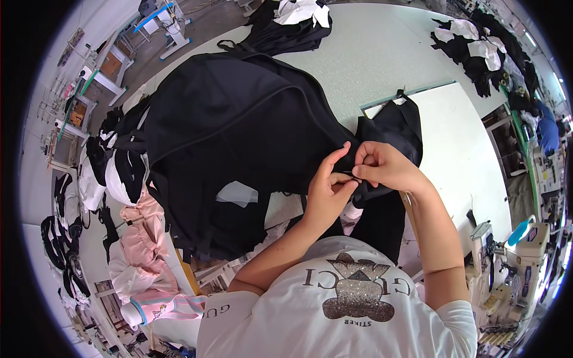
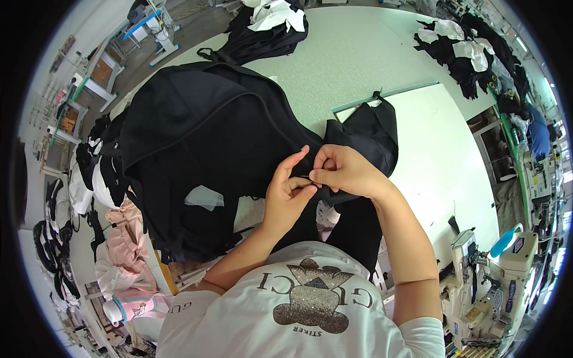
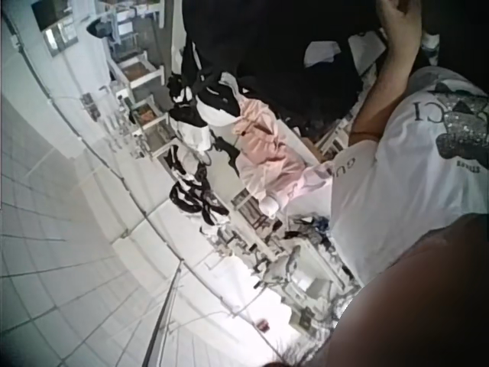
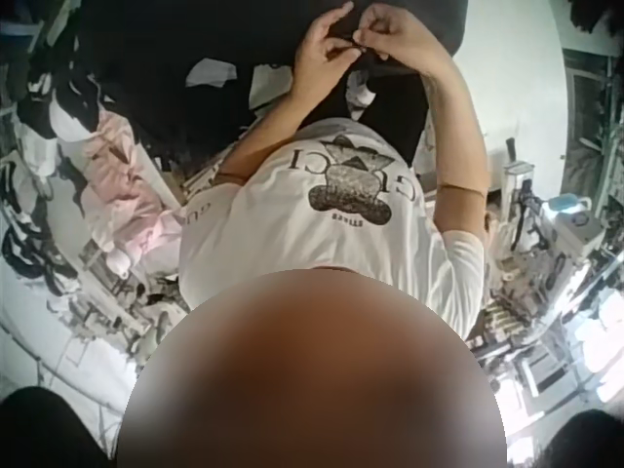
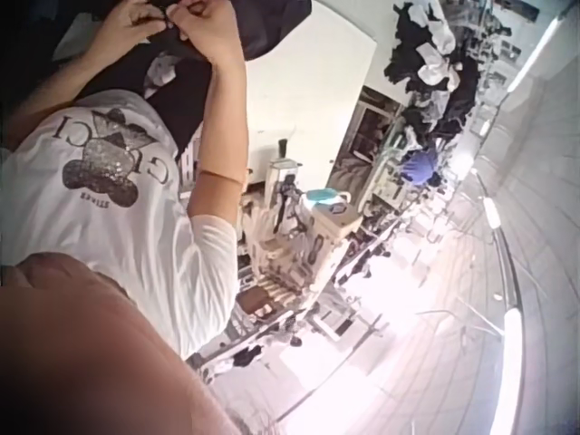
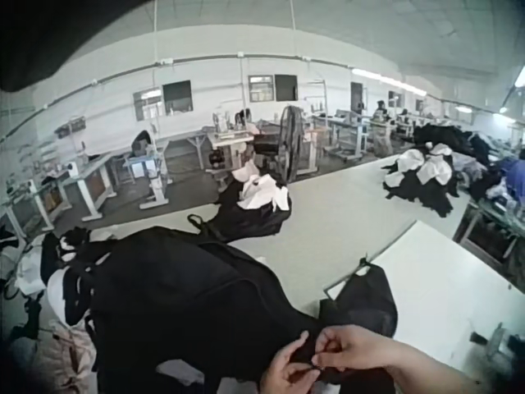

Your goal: Manually trimming excess threads and inspecting fabric pieces at an industrial work table.

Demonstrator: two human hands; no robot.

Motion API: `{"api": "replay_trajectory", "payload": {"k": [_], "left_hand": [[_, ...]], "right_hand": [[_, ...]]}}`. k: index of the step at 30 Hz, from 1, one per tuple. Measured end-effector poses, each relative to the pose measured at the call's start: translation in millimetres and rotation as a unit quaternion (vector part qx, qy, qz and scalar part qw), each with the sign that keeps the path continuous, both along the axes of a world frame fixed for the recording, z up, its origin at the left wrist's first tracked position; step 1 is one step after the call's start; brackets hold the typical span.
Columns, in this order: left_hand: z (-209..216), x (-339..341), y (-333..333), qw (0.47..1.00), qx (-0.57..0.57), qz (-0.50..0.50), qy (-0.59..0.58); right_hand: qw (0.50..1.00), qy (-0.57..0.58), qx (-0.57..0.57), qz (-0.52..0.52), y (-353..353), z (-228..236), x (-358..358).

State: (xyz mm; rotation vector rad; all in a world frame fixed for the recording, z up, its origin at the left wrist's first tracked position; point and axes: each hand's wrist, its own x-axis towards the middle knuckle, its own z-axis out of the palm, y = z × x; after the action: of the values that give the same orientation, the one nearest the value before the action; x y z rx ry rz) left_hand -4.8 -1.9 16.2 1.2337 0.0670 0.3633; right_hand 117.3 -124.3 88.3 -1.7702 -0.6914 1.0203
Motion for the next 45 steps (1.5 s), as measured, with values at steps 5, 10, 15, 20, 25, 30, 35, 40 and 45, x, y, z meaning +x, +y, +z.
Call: {"api": "replay_trajectory", "payload": {"k": [5, 10, 15, 20, 25, 30, 35, 40, 45], "left_hand": [[-3.2, -2.7, 2.9, 0.991, 0.106, 0.072, -0.025], [15.2, 5.0, 1.6, 0.954, 0.275, 0.104, -0.060], [49.2, 33.7, -10.2, 0.883, 0.387, 0.124, -0.234], [130.7, 51.8, -30.6, 0.836, 0.435, 0.084, -0.323], [230.8, 66.7, -40.6, 0.764, 0.435, 0.172, -0.445], [323.9, 61.1, -53.5, 0.678, 0.475, 0.276, -0.488], [375.9, 63.4, -50.0, 0.624, 0.521, 0.318, -0.487], [404.5, 55.2, -46.7, 0.510, 0.658, 0.430, -0.348], [423.3, 35.4, -49.5, 0.436, 0.729, 0.470, -0.239]], "right_hand": [[0.966, 0.032, 0.197, -0.165, -25.9, -20.5, -9.2], [0.917, -0.144, 0.223, -0.299, -55.9, -67.5, -68.7], [0.901, -0.190, 0.276, -0.275, -38.4, -100.9, -100.2], [0.800, -0.306, 0.302, -0.418, -40.0, -61.7, -50.0], [0.726, -0.407, 0.383, -0.401, -35.6, 46.8, -29.3], [0.669, -0.437, 0.495, -0.343, -40.9, 109.6, -33.3], [0.669, -0.454, 0.466, -0.360, -45.2, 128.7, -42.2], [0.647, -0.375, 0.579, -0.324, -68.2, 122.7, -85.5], [0.757, -0.287, 0.539, -0.232, -106.1, 154.4, -111.6]]}}
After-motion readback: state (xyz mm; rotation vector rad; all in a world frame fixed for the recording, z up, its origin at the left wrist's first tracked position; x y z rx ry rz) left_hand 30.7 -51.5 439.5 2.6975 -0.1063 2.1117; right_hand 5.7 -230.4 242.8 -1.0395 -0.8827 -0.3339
